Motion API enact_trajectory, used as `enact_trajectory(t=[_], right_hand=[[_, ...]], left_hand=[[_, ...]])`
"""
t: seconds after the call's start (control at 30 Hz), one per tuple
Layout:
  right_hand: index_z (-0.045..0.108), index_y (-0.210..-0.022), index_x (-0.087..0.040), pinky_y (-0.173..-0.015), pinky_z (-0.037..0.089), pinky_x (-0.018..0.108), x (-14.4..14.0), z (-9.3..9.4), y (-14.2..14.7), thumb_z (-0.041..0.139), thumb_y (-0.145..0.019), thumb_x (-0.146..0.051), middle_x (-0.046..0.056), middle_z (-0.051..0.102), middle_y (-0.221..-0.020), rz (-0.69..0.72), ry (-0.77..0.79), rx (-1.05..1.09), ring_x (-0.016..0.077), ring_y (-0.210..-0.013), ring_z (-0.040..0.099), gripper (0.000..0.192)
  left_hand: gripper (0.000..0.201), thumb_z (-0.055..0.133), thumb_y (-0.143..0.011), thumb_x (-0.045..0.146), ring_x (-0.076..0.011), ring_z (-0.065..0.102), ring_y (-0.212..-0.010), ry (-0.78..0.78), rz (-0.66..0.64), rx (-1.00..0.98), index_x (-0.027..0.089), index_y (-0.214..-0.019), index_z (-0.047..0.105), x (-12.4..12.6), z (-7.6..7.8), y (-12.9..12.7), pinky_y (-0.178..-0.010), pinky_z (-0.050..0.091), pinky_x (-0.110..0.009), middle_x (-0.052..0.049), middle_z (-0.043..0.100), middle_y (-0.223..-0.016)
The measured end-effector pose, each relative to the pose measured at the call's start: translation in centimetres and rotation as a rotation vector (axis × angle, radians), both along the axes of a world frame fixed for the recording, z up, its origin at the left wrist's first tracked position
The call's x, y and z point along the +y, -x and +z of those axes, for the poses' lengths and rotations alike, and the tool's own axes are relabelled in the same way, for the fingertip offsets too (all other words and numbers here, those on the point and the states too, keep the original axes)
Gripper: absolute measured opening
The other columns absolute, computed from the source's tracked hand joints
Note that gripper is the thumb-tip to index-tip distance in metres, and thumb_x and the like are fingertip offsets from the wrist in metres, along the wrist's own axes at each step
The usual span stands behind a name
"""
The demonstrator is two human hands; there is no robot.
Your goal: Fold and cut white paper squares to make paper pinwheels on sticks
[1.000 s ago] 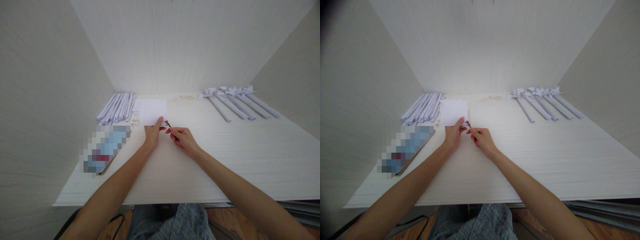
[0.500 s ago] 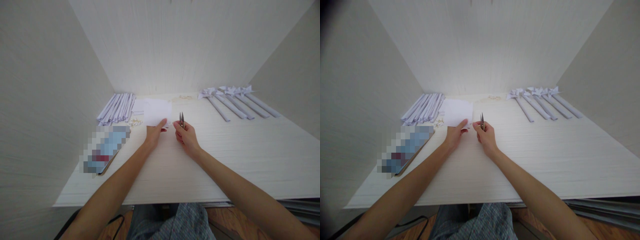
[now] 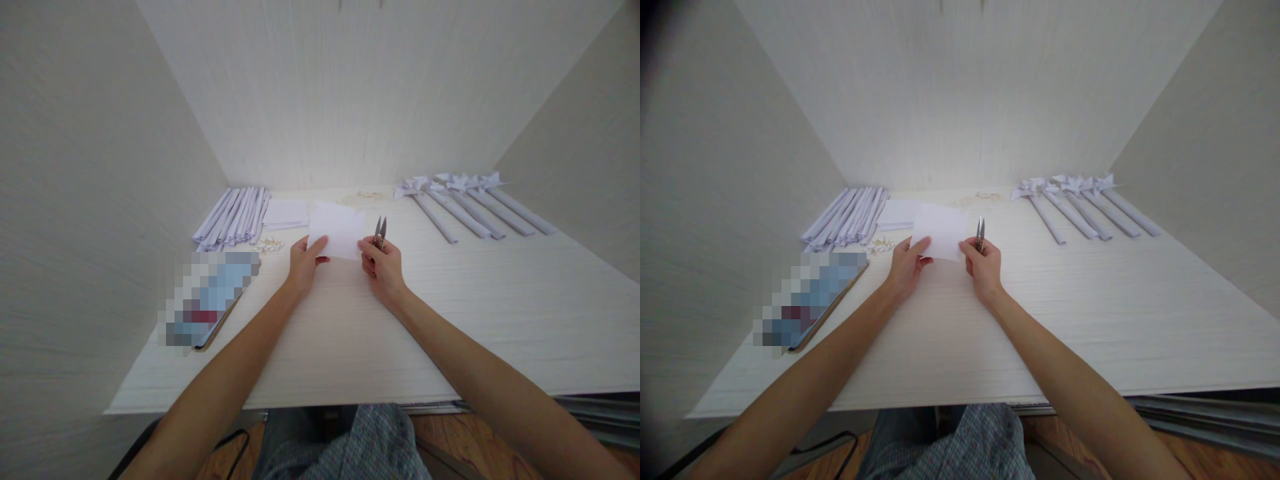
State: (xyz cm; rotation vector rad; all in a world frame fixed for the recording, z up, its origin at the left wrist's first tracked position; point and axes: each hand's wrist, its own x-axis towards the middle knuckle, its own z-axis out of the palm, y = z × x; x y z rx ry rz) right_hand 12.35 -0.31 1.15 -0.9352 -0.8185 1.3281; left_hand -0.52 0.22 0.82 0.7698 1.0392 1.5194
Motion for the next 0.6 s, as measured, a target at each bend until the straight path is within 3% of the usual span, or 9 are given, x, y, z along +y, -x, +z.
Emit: enact_trajectory(t=[0.17,0.33,0.47,0.6], right_hand=[[0.047,-0.058,-0.018,-0.032,0.010,0.020,0.63,-0.01,-0.59,0.064,-0.054,-0.019,-0.010,0.035,-0.045,-0.079,0.042,0.115,0.0000,-0.033,0.020,0.017],[0.046,-0.059,-0.019,-0.032,0.012,0.020,1.00,-0.16,-0.91,0.063,-0.058,-0.023,-0.011,0.031,-0.042,-0.034,0.027,0.135,0.0009,-0.032,0.020,0.018],[0.043,-0.060,-0.020,-0.031,0.012,0.021,0.94,-0.19,-0.89,0.067,-0.060,-0.029,-0.012,0.029,-0.043,-0.023,0.006,0.143,0.0013,-0.032,0.019,0.026],[0.043,-0.063,-0.020,-0.032,0.012,0.020,0.64,0.05,-0.76,0.068,-0.061,-0.043,-0.012,0.028,-0.045,-0.031,0.004,0.180,0.0016,-0.033,0.016,0.034]], left_hand=[[0.023,0.075,-0.048,0.025,-0.0101,0.055,-0.052,0.019,-0.177,0.020,0.012,-0.063,0.064,-0.36,0.03,-0.14,-0.044,0.043,-0.020,-0.003,0.065,-0.062],[0.034,0.076,-0.047,0.024,-0.0171,0.062,-0.067,0.027,-0.330,0.088,0.012,-0.078,0.066,-0.89,0.10,-0.33,-0.057,0.049,-0.028,-0.008,0.069,-0.078],[0.046,0.076,-0.047,0.020,-0.0180,0.063,-0.076,-0.012,-0.305,0.108,0.016,-0.091,0.064,-0.87,-0.11,-0.51,-0.061,0.050,-0.027,-0.008,0.069,-0.090],[0.046,0.074,-0.051,0.022,-0.0149,0.061,-0.069,-0.028,-0.134,0.109,0.018,-0.095,0.062,-0.50,-0.36,-0.71,-0.052,0.047,-0.021,-0.005,0.068,-0.082]])
